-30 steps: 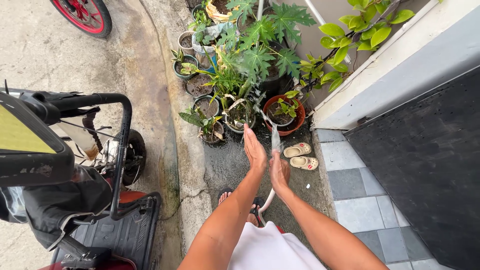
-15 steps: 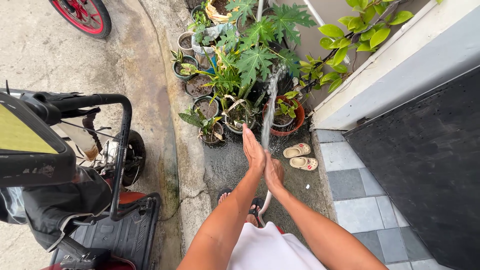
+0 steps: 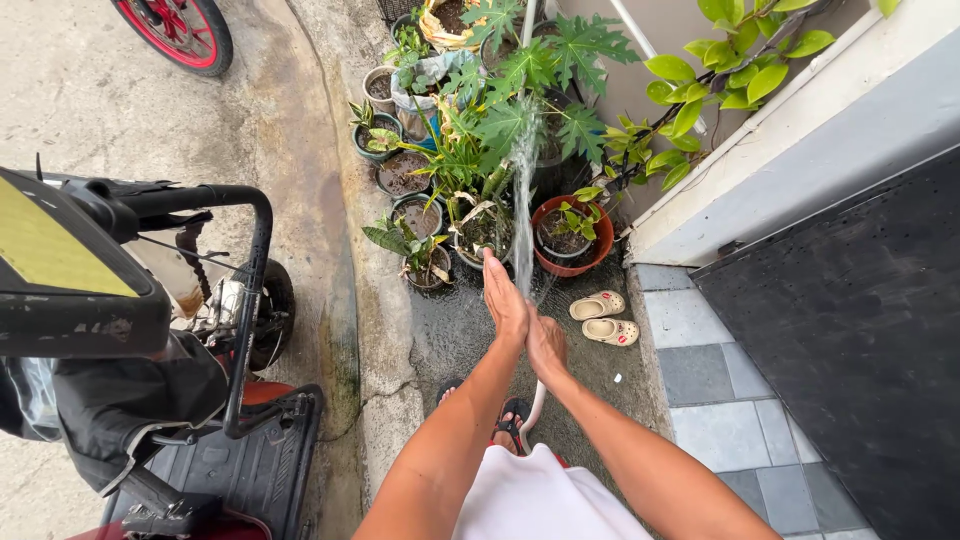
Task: Watering potted plants outside using a hose and then rinsing hands.
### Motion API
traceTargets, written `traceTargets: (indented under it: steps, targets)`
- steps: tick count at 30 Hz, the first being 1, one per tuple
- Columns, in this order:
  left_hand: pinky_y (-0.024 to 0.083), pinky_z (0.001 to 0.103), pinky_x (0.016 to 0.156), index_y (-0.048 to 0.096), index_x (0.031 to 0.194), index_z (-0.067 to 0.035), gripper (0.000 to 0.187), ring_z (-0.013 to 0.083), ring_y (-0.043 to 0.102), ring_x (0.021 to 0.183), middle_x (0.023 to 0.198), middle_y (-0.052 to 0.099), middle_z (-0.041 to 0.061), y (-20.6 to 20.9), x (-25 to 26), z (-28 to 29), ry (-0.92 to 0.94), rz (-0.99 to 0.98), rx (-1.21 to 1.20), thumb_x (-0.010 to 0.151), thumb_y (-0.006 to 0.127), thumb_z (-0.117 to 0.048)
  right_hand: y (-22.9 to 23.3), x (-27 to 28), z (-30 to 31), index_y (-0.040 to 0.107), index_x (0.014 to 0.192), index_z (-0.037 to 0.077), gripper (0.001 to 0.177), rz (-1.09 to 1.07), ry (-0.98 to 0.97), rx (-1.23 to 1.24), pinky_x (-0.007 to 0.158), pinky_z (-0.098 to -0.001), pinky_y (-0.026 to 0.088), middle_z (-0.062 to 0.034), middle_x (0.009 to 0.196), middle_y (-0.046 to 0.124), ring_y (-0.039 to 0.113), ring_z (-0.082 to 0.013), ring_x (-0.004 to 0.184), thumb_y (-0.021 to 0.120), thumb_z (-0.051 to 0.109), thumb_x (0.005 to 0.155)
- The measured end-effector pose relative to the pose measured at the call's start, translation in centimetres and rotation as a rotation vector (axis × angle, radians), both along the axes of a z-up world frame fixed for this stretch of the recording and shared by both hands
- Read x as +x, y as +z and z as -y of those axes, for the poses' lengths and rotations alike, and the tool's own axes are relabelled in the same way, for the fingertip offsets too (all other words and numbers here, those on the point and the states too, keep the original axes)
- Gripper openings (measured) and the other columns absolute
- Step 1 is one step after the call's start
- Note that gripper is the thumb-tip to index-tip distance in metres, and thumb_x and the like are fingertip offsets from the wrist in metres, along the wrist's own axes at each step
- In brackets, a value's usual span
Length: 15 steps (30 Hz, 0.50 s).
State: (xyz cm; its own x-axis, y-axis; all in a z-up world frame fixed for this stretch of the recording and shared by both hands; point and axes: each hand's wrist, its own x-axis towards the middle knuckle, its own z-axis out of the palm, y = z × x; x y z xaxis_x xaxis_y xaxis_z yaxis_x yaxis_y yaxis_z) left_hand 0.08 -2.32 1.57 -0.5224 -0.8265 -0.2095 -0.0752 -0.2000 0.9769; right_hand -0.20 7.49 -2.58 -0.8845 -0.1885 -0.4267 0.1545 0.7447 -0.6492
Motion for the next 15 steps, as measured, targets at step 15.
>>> traceTargets:
  steps: [15]
  targets:
    - [0.021, 0.037, 0.125, 0.033, 0.159, -0.006, 0.071, 0.029, 0.028, 0.155, 0.166, 0.033, 0.014, -0.4, -0.1, 0.9, 0.027, -0.021, 0.03, 0.107, 0.02, -0.053, -0.1, -0.4, 0.8, 0.066, 0.078, -0.008, 0.09, -0.052, 0.092, -0.005, 0.072, -0.0536, 0.047, -0.031, 0.076, 0.064, 0.064, -0.0459, 0.075, 0.029, 0.071, 0.097]
